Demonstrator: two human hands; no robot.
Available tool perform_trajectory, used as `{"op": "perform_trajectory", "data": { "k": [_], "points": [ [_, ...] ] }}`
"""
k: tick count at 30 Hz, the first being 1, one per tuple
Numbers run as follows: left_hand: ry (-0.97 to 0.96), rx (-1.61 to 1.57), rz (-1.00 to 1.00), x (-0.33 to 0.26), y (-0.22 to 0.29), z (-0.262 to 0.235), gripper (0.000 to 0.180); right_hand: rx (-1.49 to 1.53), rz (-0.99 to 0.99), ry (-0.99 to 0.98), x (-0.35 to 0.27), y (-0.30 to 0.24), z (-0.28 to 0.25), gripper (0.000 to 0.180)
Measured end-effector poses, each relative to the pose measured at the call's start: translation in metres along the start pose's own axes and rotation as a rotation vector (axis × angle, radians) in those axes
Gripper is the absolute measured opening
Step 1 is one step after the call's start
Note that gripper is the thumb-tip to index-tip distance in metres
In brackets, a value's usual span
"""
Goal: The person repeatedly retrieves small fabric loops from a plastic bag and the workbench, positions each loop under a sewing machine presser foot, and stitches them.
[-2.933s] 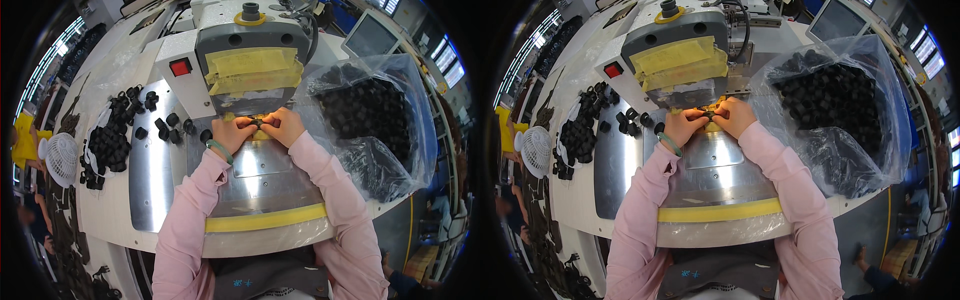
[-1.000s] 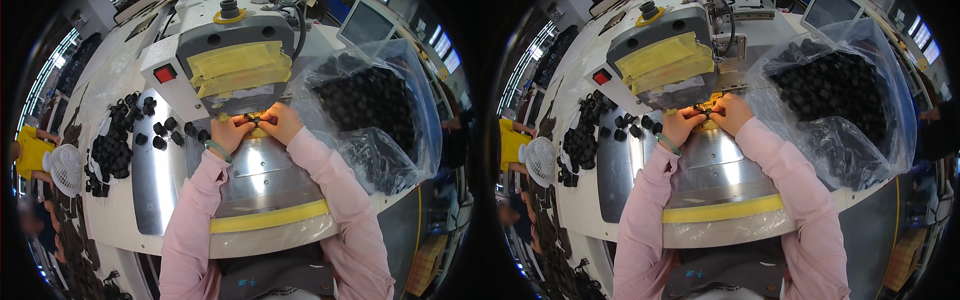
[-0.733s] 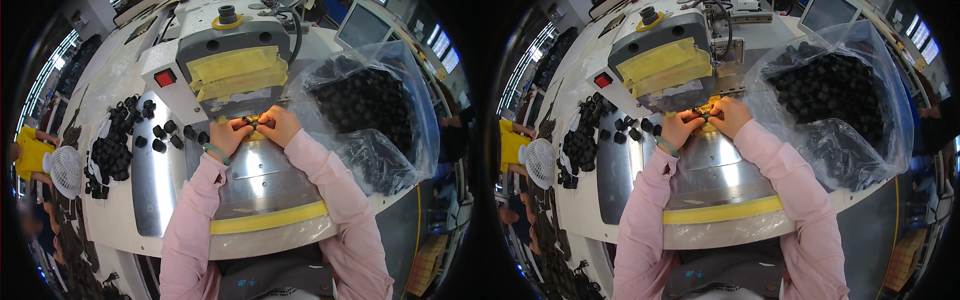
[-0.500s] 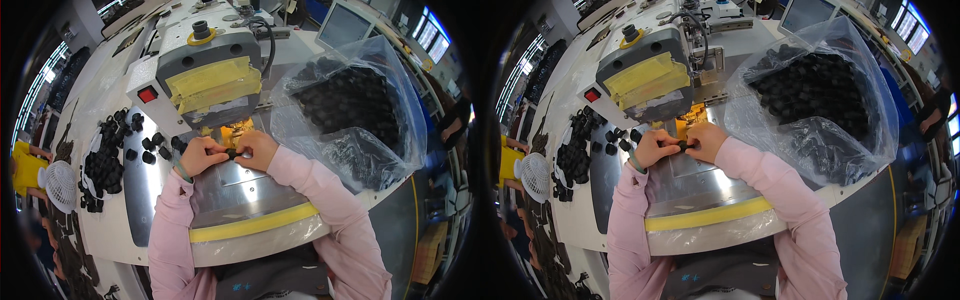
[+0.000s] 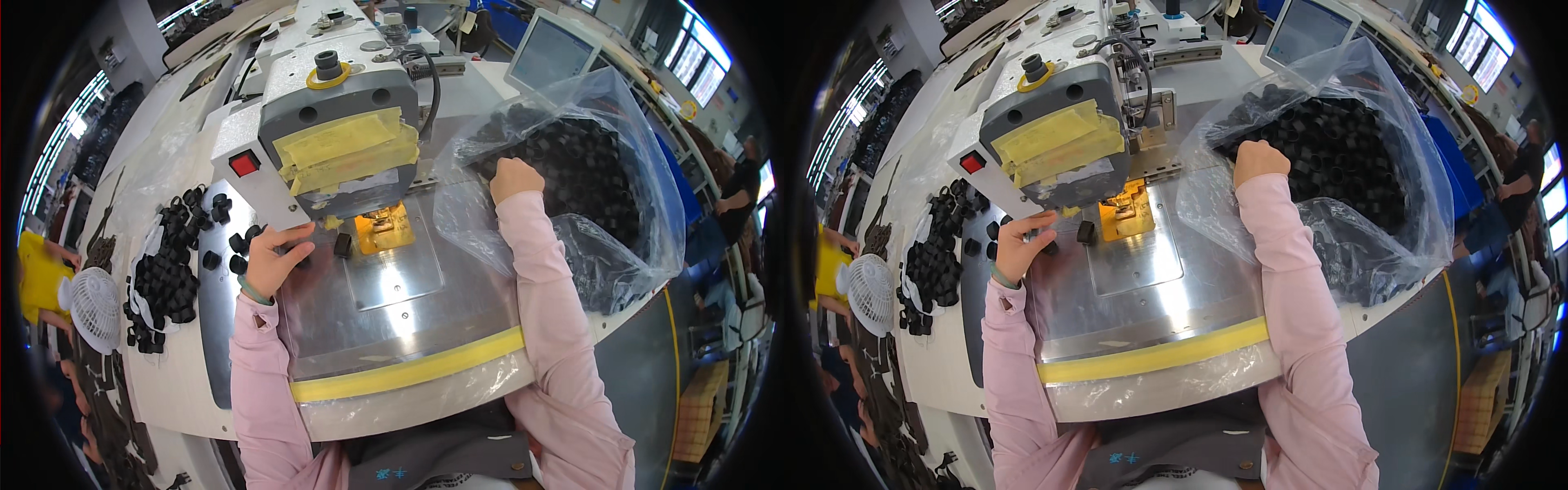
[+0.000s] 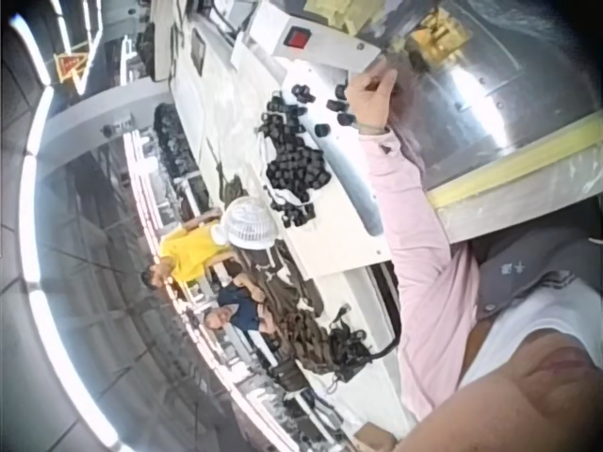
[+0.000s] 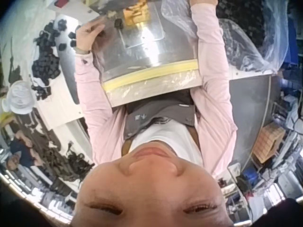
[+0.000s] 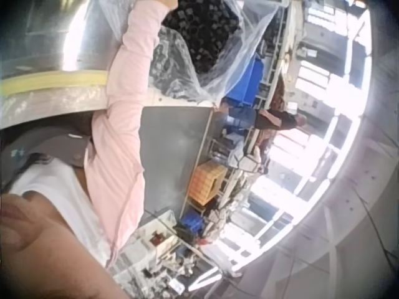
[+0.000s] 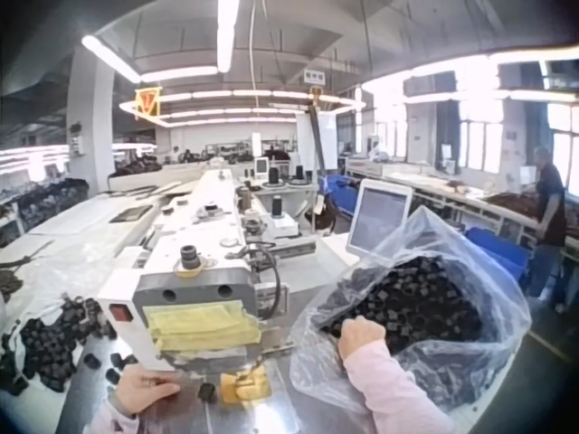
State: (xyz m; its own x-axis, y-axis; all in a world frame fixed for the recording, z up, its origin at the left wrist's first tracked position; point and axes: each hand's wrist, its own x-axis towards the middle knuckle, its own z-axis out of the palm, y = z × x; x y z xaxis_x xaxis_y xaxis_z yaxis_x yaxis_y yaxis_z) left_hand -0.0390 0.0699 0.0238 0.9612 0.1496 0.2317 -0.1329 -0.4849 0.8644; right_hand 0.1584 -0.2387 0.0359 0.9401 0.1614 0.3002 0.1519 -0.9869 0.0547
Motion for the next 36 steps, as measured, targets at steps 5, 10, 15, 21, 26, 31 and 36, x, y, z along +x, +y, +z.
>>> {"op": "perform_trajectory", "data": {
  "k": [5, 10, 15, 21, 26, 31, 36],
  "points": [
    [-0.057, 0.099, 0.120, -0.001, 0.028, 0.001, 0.017, 1.098, -0.230, -0.260, -0.014, -0.021, -0.026, 0.013],
    [0.087, -0.046, 0.337, -0.006, 0.054, 0.061, 0.036, 1.598, -0.217, -0.795, -0.064, -0.075, -0.031, 0.010],
    [0.137, 0.307, 0.641, -0.008, 0.039, 0.072, 0.039, 1.701, -0.166, -0.857, -0.089, -0.087, -0.018, 0.007],
    [0.300, 0.483, 0.602, -0.018, 0.043, 0.080, 0.036, 1.559, -0.234, -0.521, -0.107, -0.101, -0.006, 0.004],
    [0.316, 0.429, 0.549, -0.020, 0.037, 0.082, 0.031, 1.757, -0.318, -0.854, -0.088, -0.085, -0.008, 0.007],
    [0.035, 0.225, 0.623, -0.006, 0.027, 0.077, 0.030, 1.623, -0.535, -1.116, -0.064, -0.067, -0.004, 0.013],
    [-0.161, 0.170, 0.383, 0.019, 0.008, 0.060, 0.017, 1.269, -0.672, -0.463, -0.055, -0.074, 0.007, 0.022]
  ]
}}
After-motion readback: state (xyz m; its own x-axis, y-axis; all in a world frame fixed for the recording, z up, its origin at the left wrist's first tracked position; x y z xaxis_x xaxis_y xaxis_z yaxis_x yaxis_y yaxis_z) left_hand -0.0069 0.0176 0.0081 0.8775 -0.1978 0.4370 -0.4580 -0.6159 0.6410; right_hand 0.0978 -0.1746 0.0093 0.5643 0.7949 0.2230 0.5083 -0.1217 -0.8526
